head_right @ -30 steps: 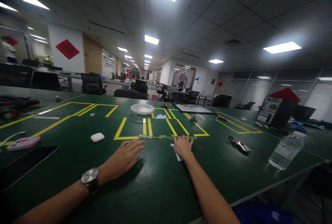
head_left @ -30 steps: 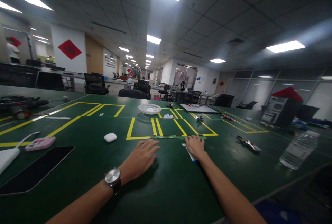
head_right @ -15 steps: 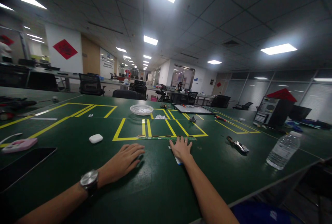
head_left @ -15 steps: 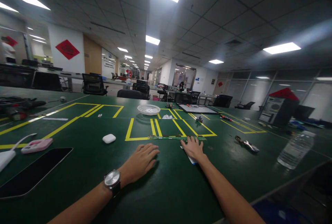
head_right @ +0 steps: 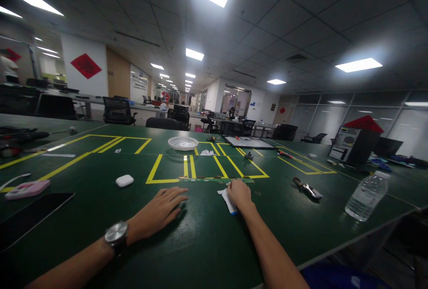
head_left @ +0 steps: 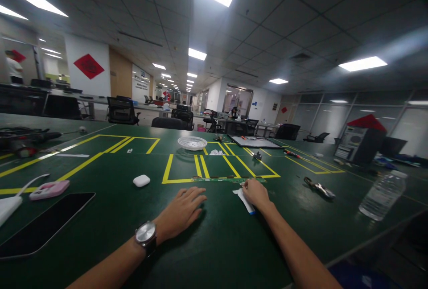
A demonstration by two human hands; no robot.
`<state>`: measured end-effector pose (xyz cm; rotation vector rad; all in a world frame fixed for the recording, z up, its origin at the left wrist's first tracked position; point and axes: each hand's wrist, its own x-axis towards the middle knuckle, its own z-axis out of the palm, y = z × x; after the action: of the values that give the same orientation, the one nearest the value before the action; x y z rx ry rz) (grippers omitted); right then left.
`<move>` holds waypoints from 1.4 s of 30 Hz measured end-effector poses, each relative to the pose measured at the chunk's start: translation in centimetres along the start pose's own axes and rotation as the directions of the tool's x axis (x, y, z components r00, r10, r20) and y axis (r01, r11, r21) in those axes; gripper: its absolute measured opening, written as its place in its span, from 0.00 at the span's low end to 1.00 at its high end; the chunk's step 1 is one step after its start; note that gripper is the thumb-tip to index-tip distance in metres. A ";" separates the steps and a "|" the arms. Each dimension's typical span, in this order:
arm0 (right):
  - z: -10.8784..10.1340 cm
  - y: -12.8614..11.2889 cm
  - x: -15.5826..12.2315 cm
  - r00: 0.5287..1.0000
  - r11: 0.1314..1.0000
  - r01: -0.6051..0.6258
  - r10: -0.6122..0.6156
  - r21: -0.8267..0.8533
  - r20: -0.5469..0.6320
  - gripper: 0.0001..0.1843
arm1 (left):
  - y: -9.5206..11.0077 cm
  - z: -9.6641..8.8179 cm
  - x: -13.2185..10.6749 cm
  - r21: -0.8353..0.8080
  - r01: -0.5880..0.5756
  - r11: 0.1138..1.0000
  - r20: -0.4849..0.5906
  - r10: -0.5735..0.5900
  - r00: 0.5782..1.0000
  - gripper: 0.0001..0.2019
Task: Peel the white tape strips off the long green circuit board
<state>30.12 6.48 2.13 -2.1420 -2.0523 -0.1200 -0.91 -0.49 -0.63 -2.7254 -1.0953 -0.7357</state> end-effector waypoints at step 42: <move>0.5 -2.6 -0.1 0.973 0.975 0.204 -0.212 0.090 0.092 0.33 | 0.3 -0.7 0.3 -0.006 0.002 1.000 -0.031 -0.002 1.000 0.16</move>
<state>27.53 6.58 1.84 -1.9186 -2.2935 0.0445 -0.81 -0.75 0.15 -2.7086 -1.0909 -0.7807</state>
